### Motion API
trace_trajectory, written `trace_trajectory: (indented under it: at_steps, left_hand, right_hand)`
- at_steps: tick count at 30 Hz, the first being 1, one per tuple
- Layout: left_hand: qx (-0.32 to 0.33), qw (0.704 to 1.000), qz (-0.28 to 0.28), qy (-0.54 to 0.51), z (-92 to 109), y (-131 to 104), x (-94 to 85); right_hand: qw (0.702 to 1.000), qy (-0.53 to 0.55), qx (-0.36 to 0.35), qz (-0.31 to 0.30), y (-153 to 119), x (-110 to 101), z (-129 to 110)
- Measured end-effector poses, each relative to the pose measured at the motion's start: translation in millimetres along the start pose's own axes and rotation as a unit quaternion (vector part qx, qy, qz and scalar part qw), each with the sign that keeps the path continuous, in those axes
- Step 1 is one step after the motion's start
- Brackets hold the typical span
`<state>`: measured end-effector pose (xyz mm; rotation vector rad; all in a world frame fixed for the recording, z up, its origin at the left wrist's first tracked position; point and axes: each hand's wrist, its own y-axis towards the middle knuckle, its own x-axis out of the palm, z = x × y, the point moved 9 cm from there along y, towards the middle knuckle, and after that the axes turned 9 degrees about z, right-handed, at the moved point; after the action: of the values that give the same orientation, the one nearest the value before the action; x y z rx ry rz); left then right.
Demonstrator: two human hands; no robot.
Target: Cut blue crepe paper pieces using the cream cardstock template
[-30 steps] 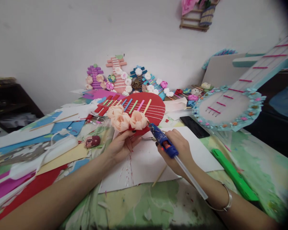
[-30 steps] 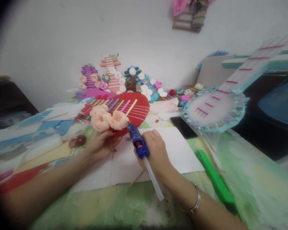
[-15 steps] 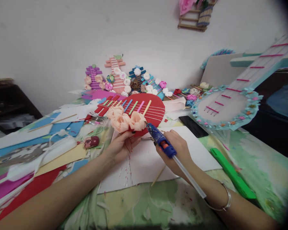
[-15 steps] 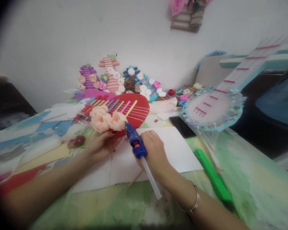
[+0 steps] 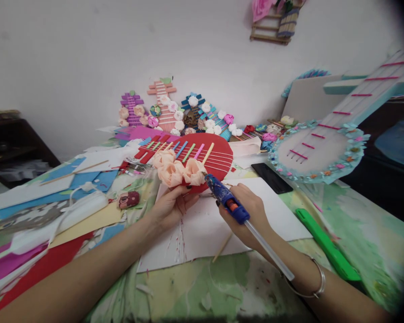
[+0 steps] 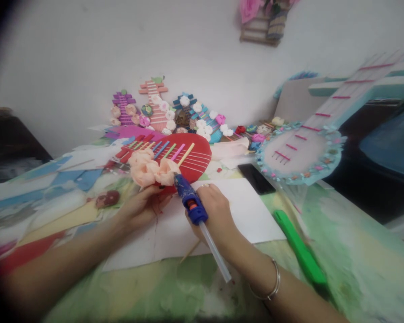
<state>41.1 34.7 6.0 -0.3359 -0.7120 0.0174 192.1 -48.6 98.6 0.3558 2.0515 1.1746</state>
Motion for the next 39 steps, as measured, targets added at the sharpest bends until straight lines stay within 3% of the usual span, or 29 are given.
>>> trace_trajectory:
  at_steps: [12,16,23,29,34,39]
  left_hand:
    - [-0.004,1.0,0.01,-0.002,5,0,-0.1]
    - [-0.005,1.0,0.015,0.006,5,0,-1.7]
    - [-0.011,1.0,0.014,0.016,-1,2,-4.5]
    - [-0.011,1.0,0.0,0.029,-5,2,-4.0]
    - [-0.009,0.999,-0.02,0.038,-7,0,-0.9]
    - [-0.001,0.999,-0.025,0.043,-8,-1,0.2]
  right_hand:
    - [0.996,0.073,0.032,0.034,2,-14,2]
    - [0.99,0.106,0.087,0.035,2,-17,6]
    - [0.939,0.251,0.23,0.05,-9,-11,32]
    - [0.892,0.295,0.342,0.013,-19,5,41]
    - [0.888,0.326,0.324,-0.004,-15,8,35]
    - [0.886,0.305,0.349,-0.017,-22,13,40]
